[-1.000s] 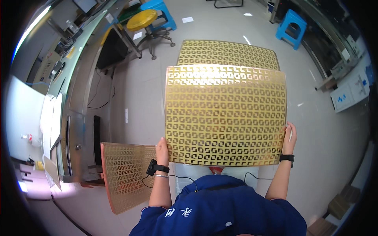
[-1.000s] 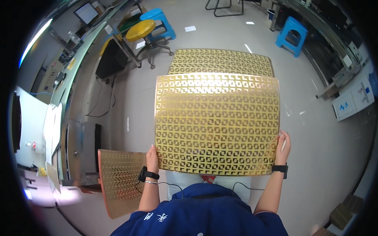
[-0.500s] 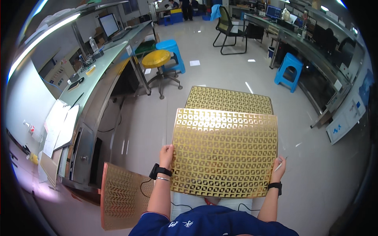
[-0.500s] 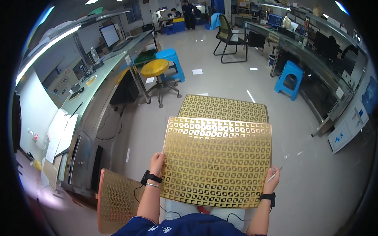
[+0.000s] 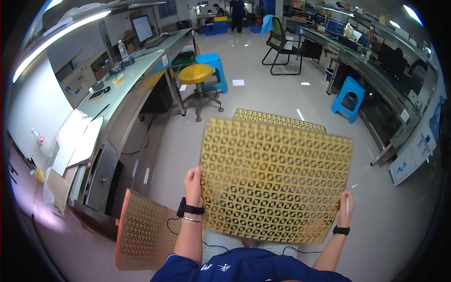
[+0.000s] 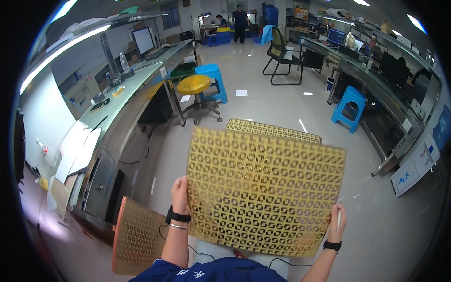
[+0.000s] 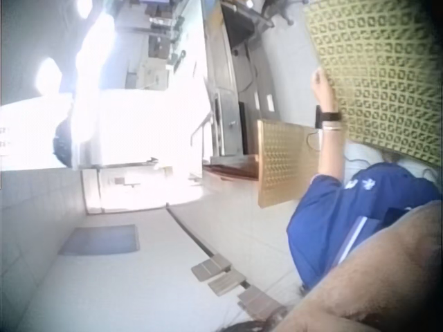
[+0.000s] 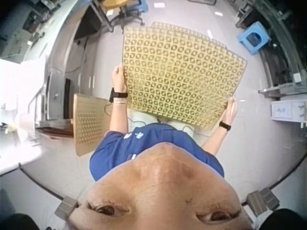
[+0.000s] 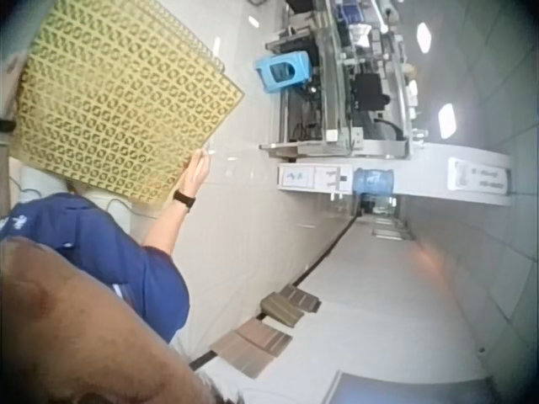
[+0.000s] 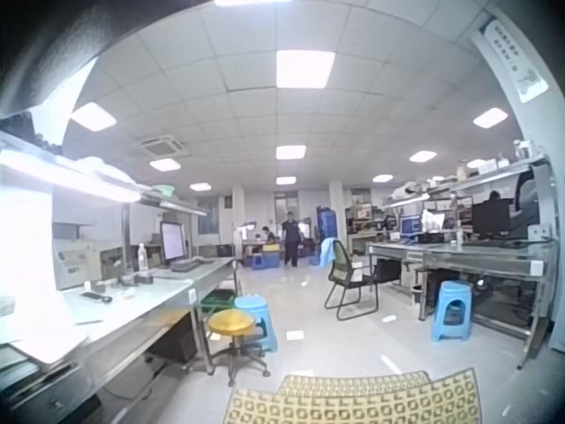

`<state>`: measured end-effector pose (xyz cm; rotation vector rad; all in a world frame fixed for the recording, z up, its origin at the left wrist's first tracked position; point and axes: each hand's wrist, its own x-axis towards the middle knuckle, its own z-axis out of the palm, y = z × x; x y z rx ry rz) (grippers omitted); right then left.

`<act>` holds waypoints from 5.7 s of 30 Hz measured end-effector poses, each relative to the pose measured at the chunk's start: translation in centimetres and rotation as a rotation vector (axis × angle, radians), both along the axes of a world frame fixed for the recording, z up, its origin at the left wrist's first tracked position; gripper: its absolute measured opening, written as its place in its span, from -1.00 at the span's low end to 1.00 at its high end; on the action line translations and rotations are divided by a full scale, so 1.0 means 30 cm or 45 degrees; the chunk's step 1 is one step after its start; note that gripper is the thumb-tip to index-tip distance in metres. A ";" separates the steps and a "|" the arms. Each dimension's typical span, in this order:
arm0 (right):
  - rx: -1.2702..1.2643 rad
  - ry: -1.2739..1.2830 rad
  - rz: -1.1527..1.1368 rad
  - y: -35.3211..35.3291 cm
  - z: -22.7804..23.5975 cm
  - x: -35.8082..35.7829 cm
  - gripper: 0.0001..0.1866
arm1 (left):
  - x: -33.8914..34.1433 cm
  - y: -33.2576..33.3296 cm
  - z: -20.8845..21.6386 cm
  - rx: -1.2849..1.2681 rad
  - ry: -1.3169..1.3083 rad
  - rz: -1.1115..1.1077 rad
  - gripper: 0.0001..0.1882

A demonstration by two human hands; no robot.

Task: Inspecting and marking patterned gold sheets in a workshop environment.

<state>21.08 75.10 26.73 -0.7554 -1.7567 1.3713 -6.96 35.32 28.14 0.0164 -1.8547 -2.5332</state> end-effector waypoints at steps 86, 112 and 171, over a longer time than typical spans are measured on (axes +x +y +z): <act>-1.171 0.659 0.134 -0.062 0.126 -0.096 -0.38 | 0.231 -0.076 -0.273 -0.115 -0.546 -0.415 -0.72; -0.648 0.429 0.710 -0.020 0.159 -0.107 -0.53 | 0.286 -0.272 -0.240 -0.156 -0.218 0.214 -0.56; -0.624 -0.463 1.563 -0.767 0.146 -0.487 -0.51 | 0.885 -1.001 -1.240 1.255 -0.462 1.382 -0.42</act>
